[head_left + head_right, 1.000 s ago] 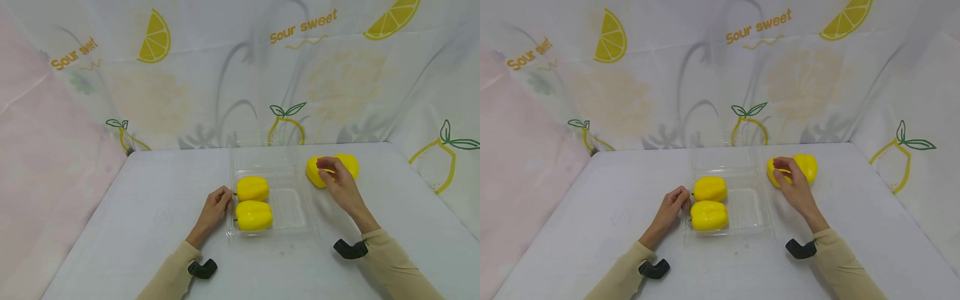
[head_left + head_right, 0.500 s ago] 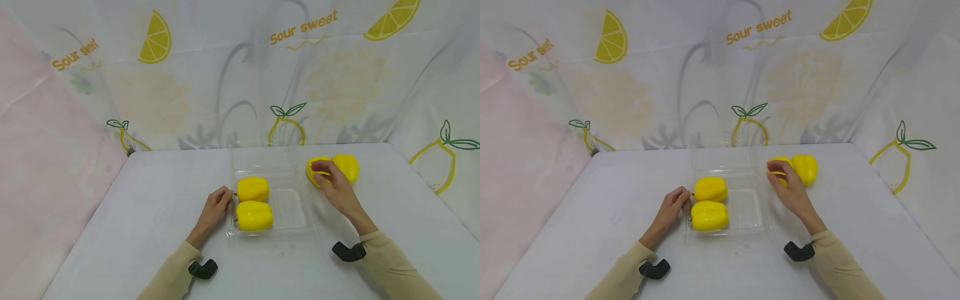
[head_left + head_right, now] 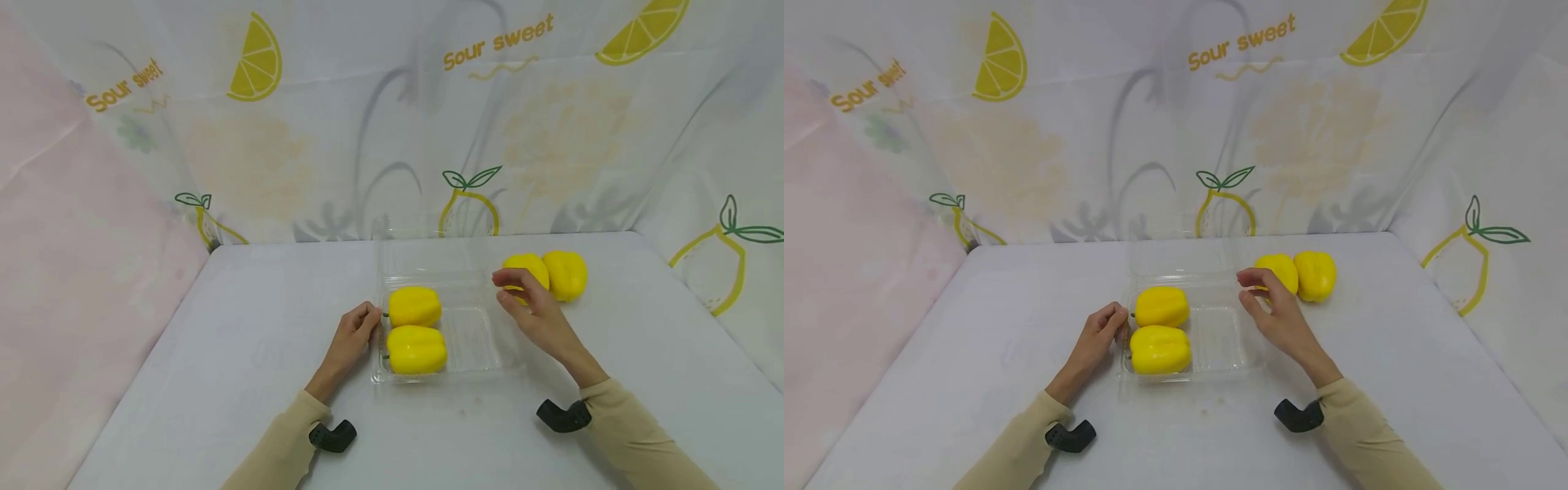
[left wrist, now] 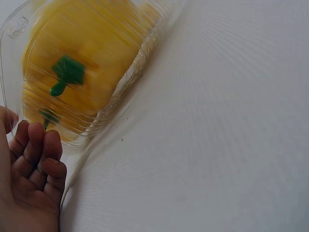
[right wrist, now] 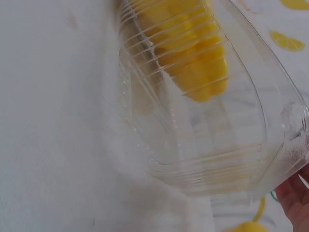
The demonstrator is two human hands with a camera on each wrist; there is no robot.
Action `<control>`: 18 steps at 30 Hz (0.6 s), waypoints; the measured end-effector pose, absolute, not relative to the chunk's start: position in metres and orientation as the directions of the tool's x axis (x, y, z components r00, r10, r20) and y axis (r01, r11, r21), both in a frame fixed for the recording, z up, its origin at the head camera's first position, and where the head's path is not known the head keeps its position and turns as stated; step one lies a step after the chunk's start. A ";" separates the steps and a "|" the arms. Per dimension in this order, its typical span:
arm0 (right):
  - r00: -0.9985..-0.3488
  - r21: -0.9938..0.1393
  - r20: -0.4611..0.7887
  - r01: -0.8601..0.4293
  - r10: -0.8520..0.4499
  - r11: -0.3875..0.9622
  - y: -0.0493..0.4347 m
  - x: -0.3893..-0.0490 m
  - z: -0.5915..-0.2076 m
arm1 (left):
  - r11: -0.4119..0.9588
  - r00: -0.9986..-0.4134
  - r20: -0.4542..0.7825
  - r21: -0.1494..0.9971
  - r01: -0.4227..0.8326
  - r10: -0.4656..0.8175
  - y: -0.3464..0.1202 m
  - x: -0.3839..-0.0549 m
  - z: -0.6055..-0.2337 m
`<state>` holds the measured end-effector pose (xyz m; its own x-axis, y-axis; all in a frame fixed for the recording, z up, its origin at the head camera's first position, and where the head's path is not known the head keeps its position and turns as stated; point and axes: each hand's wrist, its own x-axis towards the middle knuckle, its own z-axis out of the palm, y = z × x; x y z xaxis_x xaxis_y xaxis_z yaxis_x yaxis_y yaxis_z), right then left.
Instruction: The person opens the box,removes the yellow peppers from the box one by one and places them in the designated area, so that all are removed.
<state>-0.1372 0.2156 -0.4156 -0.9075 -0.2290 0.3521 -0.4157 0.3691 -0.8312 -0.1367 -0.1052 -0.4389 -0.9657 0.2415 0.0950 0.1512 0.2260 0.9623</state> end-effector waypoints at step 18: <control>-0.847 -0.791 0.379 -0.505 -0.372 0.345 0.191 -0.124 -0.419 | 0.237 -0.966 0.094 0.959 0.153 0.242 -0.105 -0.138 -0.440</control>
<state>-0.1245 0.1907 -0.4188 -0.8473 -0.3719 0.3791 -0.5052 0.3446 -0.7912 -0.1382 -0.1052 -0.4396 -0.9656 0.2425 0.0939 0.1528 0.2370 0.9594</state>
